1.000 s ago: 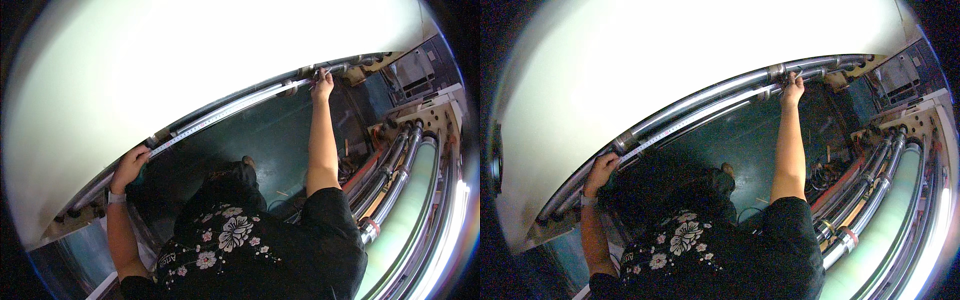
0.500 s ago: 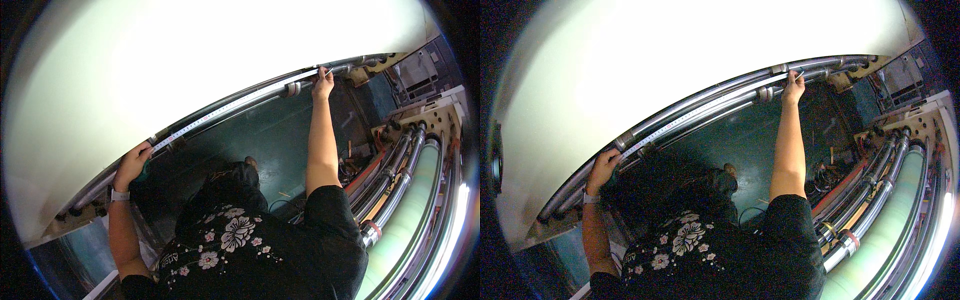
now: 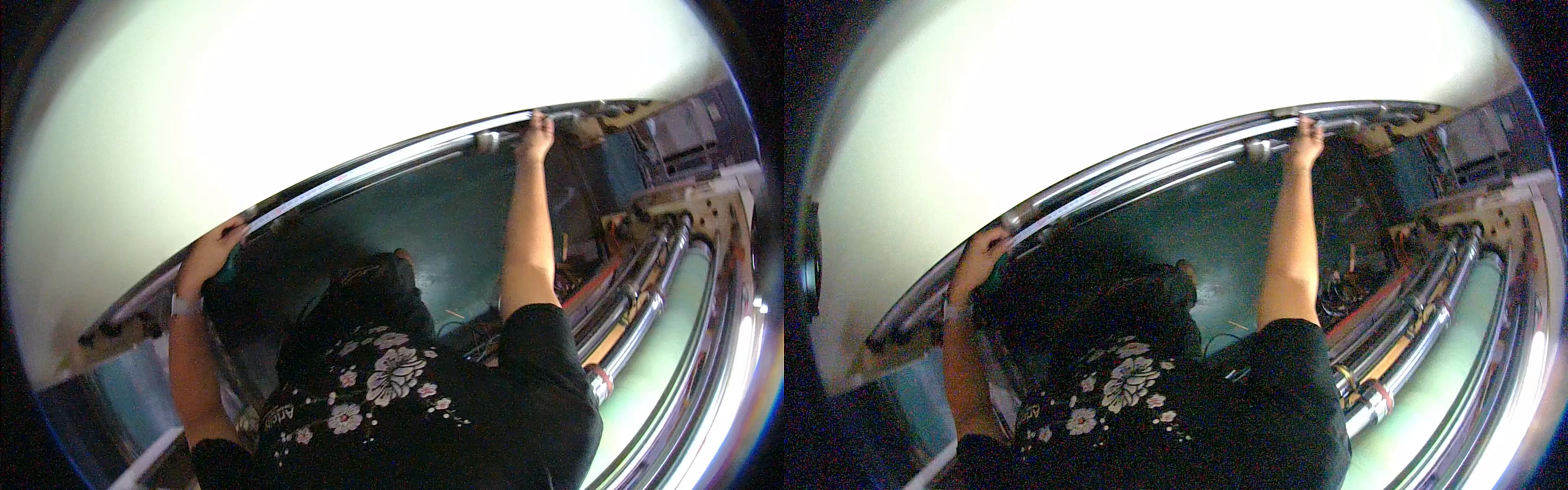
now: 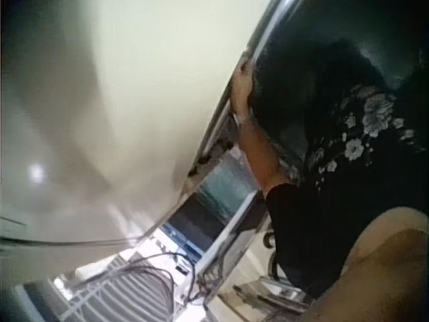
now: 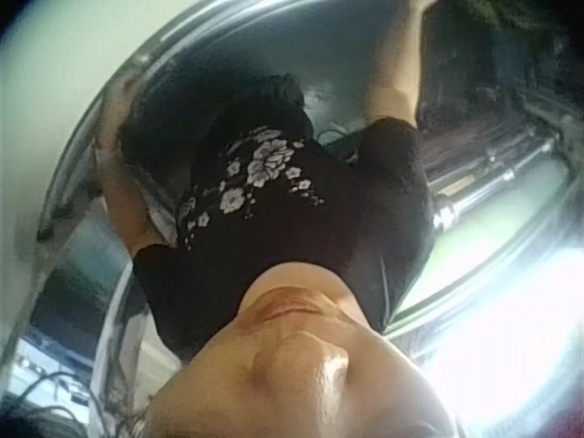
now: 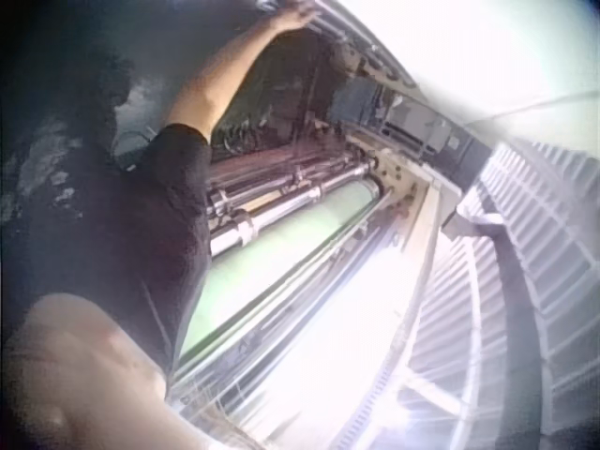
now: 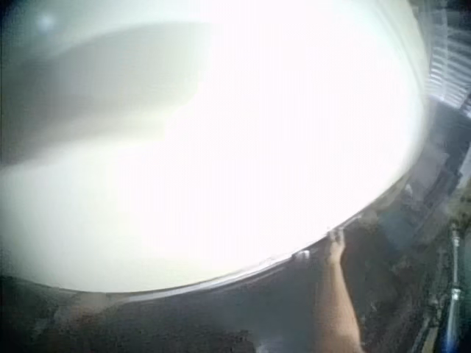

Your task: The person uses a tape measure to measure the length of several metal pipes mounted on a wall or rack. They repeatedly extend the tape measure, align it with the pipes, and appear to mark or note measurements.

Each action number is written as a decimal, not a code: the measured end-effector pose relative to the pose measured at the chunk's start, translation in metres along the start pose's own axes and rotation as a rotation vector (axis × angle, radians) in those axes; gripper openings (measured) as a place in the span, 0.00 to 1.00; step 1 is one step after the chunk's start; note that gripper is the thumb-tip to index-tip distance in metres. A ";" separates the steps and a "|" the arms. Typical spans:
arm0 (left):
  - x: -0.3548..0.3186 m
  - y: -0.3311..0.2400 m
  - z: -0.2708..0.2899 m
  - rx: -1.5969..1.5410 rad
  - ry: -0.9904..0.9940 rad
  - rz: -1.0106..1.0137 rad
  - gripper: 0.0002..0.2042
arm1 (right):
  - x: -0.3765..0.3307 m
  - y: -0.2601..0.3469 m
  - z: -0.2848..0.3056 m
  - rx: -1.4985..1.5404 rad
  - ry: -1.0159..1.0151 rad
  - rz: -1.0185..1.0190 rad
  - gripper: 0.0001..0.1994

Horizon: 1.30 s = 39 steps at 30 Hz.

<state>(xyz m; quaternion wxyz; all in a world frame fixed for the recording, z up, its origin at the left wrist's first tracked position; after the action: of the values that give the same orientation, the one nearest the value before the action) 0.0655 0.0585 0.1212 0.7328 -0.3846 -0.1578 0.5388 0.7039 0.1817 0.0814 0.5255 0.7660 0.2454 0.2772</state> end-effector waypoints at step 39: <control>0.017 0.013 0.005 -0.026 0.143 -0.233 0.12 | -0.014 0.014 -0.006 -0.092 0.081 -0.074 0.13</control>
<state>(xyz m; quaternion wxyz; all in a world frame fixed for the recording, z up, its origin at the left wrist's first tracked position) 0.0595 0.0779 0.1117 0.7948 -0.4104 -0.1558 0.4191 0.6909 0.1723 0.0940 0.5598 0.7196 0.2816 0.2992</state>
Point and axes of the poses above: each hand's wrist, its own x-axis towards the middle knuckle, its own z-axis out of the back of the hand, y = z × x, the point moved 8 cm from there along x, towards the middle knuckle, and after that the axes turned 7 degrees about -z, right-handed, at the moved point
